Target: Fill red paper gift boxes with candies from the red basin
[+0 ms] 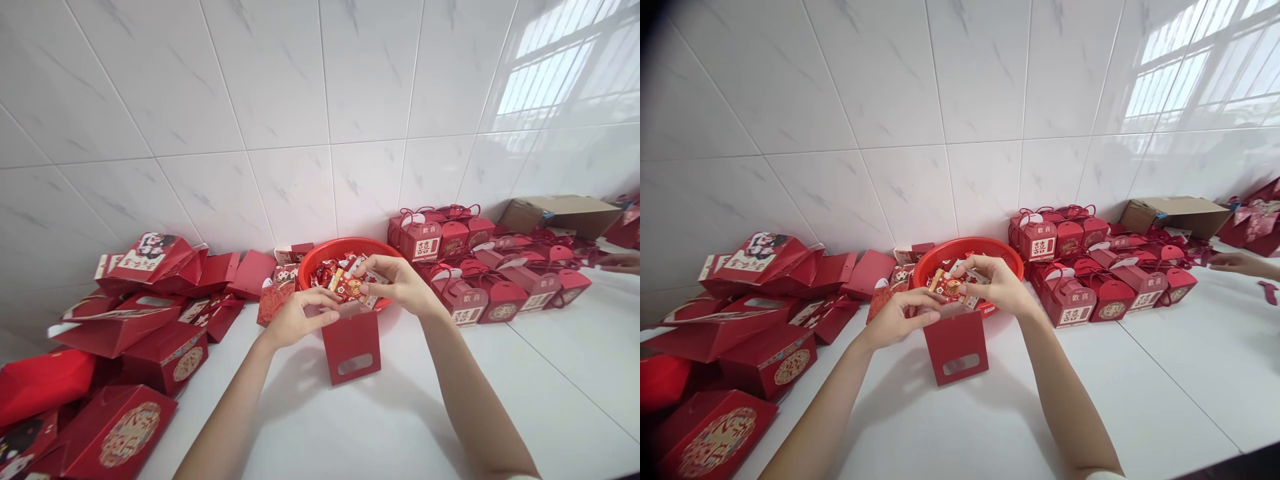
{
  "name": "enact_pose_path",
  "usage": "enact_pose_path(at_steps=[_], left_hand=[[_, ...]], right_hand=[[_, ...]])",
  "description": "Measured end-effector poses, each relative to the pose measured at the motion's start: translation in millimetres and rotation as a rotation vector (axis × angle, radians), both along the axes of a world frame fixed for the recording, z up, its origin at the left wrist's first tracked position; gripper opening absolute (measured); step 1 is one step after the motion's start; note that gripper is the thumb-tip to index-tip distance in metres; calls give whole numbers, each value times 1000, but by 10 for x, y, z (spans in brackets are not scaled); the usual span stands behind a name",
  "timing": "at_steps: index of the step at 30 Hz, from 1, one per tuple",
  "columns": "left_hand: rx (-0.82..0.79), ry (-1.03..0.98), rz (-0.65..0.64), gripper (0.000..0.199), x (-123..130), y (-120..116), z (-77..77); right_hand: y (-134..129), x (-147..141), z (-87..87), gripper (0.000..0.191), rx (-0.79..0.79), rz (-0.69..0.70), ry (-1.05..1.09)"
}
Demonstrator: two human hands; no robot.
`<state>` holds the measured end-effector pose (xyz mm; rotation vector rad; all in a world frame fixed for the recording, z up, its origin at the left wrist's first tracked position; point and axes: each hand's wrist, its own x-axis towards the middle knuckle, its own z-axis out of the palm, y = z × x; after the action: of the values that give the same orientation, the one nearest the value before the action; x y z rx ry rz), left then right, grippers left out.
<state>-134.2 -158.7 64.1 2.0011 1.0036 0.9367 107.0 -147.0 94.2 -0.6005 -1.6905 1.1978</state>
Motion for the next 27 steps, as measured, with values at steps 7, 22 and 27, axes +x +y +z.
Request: enact_pose_path(at_steps=[7, 22, 27], left_hand=[[-95, 49, 61, 38, 19, 35, -76], [-330, -23, -46, 47, -12, 9, -5], [-323, -3, -33, 49, -23, 6, -9]], right_hand=[[-67, -87, 17, 10, 244, -161, -161], [-93, -27, 57, 13, 343, -10, -393], [-88, -119, 11, 24, 363, -60, -288]])
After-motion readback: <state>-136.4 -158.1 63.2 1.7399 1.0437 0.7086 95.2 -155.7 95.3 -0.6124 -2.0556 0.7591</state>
